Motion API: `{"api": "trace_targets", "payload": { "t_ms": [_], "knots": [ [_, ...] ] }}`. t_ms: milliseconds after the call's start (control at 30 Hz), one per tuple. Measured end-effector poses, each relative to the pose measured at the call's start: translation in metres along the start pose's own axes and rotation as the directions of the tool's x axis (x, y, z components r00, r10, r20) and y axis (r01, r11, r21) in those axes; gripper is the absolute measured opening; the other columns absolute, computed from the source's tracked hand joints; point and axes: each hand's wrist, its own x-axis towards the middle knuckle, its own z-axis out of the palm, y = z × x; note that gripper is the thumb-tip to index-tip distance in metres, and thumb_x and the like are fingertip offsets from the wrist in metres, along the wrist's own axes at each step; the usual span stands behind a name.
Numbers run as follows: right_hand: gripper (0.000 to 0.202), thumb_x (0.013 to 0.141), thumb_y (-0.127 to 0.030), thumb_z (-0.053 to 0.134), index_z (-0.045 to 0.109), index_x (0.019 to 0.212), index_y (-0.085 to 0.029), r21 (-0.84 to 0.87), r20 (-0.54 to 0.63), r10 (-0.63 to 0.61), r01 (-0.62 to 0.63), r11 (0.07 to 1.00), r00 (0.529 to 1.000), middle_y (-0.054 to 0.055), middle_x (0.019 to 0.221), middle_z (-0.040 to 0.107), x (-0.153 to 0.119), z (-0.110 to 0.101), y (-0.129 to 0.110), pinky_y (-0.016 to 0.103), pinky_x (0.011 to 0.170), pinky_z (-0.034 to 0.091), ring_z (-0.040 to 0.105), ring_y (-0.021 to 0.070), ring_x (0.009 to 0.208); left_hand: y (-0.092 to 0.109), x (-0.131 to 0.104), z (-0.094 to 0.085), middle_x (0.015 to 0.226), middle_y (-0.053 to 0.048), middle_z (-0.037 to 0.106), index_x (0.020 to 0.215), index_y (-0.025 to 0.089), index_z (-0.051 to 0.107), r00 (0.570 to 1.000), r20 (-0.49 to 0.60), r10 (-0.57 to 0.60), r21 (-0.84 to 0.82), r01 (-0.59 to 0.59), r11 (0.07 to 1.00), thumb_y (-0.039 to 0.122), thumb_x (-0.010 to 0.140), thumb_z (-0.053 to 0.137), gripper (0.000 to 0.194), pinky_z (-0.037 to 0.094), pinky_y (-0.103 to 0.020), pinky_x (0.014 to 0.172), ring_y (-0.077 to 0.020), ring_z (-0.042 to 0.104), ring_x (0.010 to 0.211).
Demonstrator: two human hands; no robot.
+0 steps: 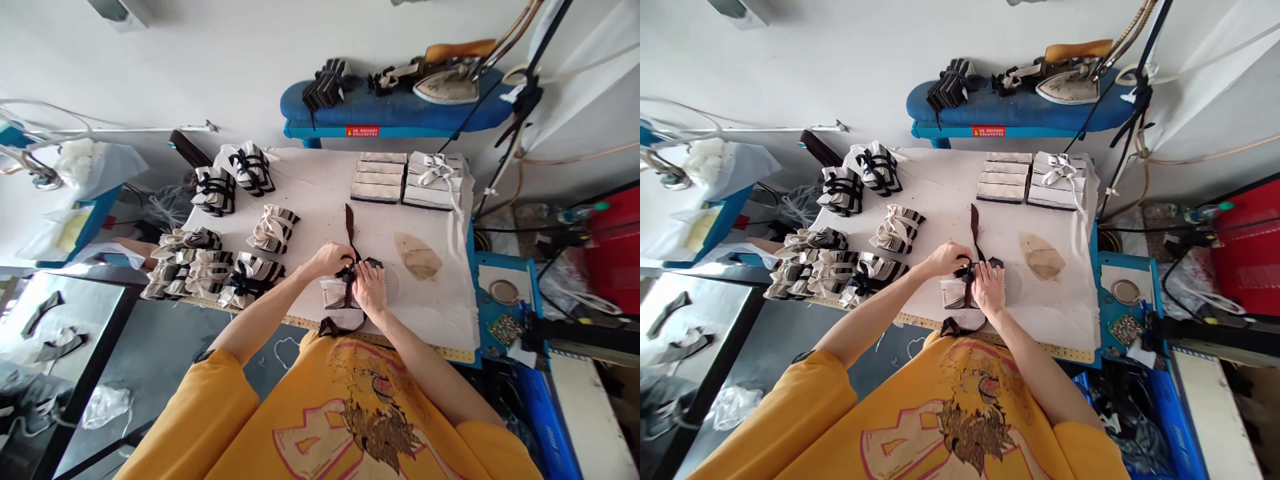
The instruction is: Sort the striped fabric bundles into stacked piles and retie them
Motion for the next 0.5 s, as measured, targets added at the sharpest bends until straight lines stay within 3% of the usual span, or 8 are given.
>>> {"api": "trace_targets", "payload": {
  "t_ms": [100,267,400,500],
  "knots": [
    [0.047,0.102,-0.022,0.043,0.059,0.144,-0.009,0.000,-0.001,-0.004,0.004,1.000,1.000,0.020,0.151,0.057,0.000,0.000,-0.001,0.061,0.122,0.030,0.053,0.0341,0.142,-0.002,-0.008,-0.007,0.094,-0.001,0.079,0.101,0.022,0.075,0.996,-0.055,-0.068,-0.013,0.067,0.998,0.018,0.096,0.050,0.026,0.054,-0.024,0.081,-0.0164,0.072,0.087],
    [0.048,0.101,-0.020,0.042,0.058,0.145,-0.010,-0.018,0.008,-0.022,0.022,1.000,1.000,0.019,0.151,0.058,0.002,-0.002,-0.001,0.059,0.121,0.032,0.054,0.0332,0.141,0.002,-0.019,-0.001,0.122,-0.013,0.069,0.118,0.018,0.067,0.953,-0.242,-0.182,0.051,0.200,0.978,0.005,0.095,0.037,0.040,0.047,-0.045,0.105,-0.0274,0.061,0.118],
    [0.047,0.102,-0.021,0.041,0.058,0.145,-0.008,-0.037,0.016,-0.026,0.027,0.999,1.000,0.020,0.151,0.058,0.003,-0.002,-0.001,0.059,0.120,0.033,0.054,0.0338,0.141,0.015,-0.032,0.021,0.116,-0.011,0.068,0.099,0.022,0.069,0.985,-0.135,-0.108,0.045,0.115,0.992,0.017,0.087,0.065,0.013,0.042,-0.047,0.109,-0.0306,0.057,0.120],
    [0.047,0.103,-0.022,0.040,0.058,0.144,-0.008,-0.050,0.019,-0.017,0.018,0.999,1.000,0.020,0.150,0.059,0.003,-0.002,-0.001,0.060,0.120,0.032,0.054,0.0343,0.141,0.016,-0.033,0.038,0.112,-0.014,0.067,0.084,0.020,0.065,0.989,-0.091,-0.118,-0.026,0.116,0.993,0.015,0.081,0.068,0.006,0.039,-0.050,0.111,-0.0339,0.056,0.123]
  ]
}}
